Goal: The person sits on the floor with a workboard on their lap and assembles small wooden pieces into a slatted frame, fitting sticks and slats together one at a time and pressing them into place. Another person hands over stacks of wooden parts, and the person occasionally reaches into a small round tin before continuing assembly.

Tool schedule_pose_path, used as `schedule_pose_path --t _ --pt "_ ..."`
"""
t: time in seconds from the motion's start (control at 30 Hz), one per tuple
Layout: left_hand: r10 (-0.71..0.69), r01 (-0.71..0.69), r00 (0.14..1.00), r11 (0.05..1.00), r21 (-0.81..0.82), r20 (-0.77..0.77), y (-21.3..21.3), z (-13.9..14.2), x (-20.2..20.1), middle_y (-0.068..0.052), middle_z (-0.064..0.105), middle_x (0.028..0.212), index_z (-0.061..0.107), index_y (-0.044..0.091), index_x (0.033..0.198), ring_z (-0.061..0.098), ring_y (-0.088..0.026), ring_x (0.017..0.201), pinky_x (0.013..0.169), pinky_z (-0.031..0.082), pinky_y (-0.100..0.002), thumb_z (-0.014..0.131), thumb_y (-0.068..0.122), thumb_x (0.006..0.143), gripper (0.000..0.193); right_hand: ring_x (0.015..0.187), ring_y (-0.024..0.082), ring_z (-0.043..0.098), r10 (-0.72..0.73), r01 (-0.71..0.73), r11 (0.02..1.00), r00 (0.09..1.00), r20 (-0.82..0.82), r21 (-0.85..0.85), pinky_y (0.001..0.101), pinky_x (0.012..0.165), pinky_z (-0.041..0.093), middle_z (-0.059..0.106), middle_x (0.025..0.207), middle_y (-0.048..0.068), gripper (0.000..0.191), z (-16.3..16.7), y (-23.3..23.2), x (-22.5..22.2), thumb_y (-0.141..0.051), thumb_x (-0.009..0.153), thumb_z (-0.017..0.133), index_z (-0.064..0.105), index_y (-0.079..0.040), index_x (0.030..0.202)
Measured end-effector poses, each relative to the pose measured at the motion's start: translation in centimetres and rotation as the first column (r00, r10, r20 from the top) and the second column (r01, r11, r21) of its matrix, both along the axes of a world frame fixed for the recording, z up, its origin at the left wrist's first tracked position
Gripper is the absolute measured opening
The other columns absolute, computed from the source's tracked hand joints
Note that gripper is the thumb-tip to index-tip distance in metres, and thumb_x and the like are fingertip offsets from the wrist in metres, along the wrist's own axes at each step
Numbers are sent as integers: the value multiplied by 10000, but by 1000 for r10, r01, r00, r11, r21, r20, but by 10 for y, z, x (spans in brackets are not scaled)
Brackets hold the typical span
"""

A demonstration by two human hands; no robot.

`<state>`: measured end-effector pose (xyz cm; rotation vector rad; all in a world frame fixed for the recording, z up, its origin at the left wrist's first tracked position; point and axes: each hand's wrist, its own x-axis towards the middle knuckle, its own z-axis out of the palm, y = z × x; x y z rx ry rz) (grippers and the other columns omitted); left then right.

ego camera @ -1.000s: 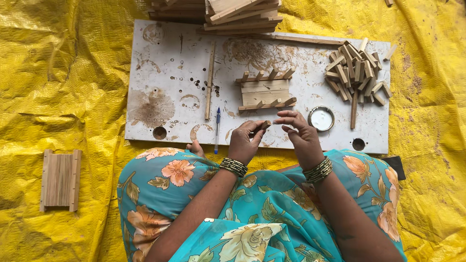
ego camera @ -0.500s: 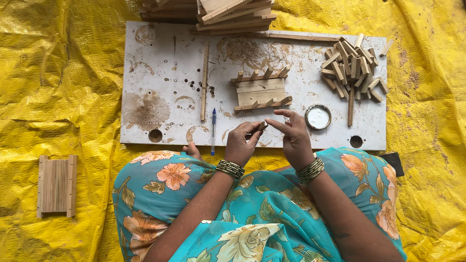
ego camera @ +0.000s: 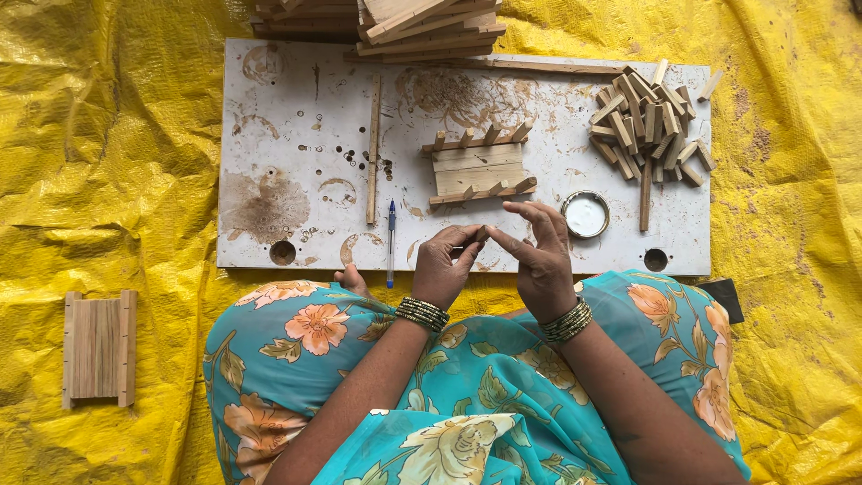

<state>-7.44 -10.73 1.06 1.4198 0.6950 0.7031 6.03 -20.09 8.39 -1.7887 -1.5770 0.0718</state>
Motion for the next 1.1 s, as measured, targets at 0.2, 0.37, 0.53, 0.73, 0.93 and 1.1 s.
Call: schedule_pose_path --t 0.2,0.37,0.53,0.73,0.93,1.1 --pt "-31 31 1000 999 38 -2 0 0 -1 -95 757 1062 742 64 1182 749 -149 918 803 631 -276 689 4 925 269 1361 269 510 0 -6 999 991 -131 -41 414 1140 449 600 1426 38 618 -3 6 10 161 840 529 764 -288 1194" --pt "-23 23 1000 999 24 12 0 -3 -1 -98 754 1074 743 50 1172 747 -147 935 810 628 -274 693 0 923 259 1373 262 502 -58 48 997 980 -191 -55 415 1128 469 593 1436 30 634 -7 1 10 171 853 503 757 -286 1212" --pt "-21 25 999 995 -99 48 0 -12 0 -88 760 1083 746 39 1174 743 -131 942 832 634 -268 700 19 935 245 1403 256 484 -42 38 999 979 -200 -25 416 1141 463 560 1489 30 607 -11 -1 2 160 903 519 744 -293 1237" --pt "-14 50 993 947 -316 116 1 -21 2 -101 764 1079 721 12 1213 739 -122 949 860 637 -271 710 45 938 278 1418 280 438 -22 17 999 988 -151 -34 426 1152 436 503 1556 43 584 -15 -1 -2 138 878 563 746 -293 1227" --pt "-26 44 995 979 -199 93 2 -17 0 -88 761 1078 742 34 1194 738 -123 934 845 627 -264 709 41 941 256 1432 247 458 -82 82 997 974 -213 -10 389 1146 444 523 1540 26 551 -17 -2 3 126 921 559 764 -313 1184" --pt "-47 53 997 994 -93 68 2 -8 -3 -77 758 1088 751 67 1190 732 -118 946 836 619 -258 708 36 942 253 1447 228 481 8 -9 1000 881 -472 -1 394 1166 426 523 1524 70 565 -19 -2 8 146 941 489 759 -281 1194"
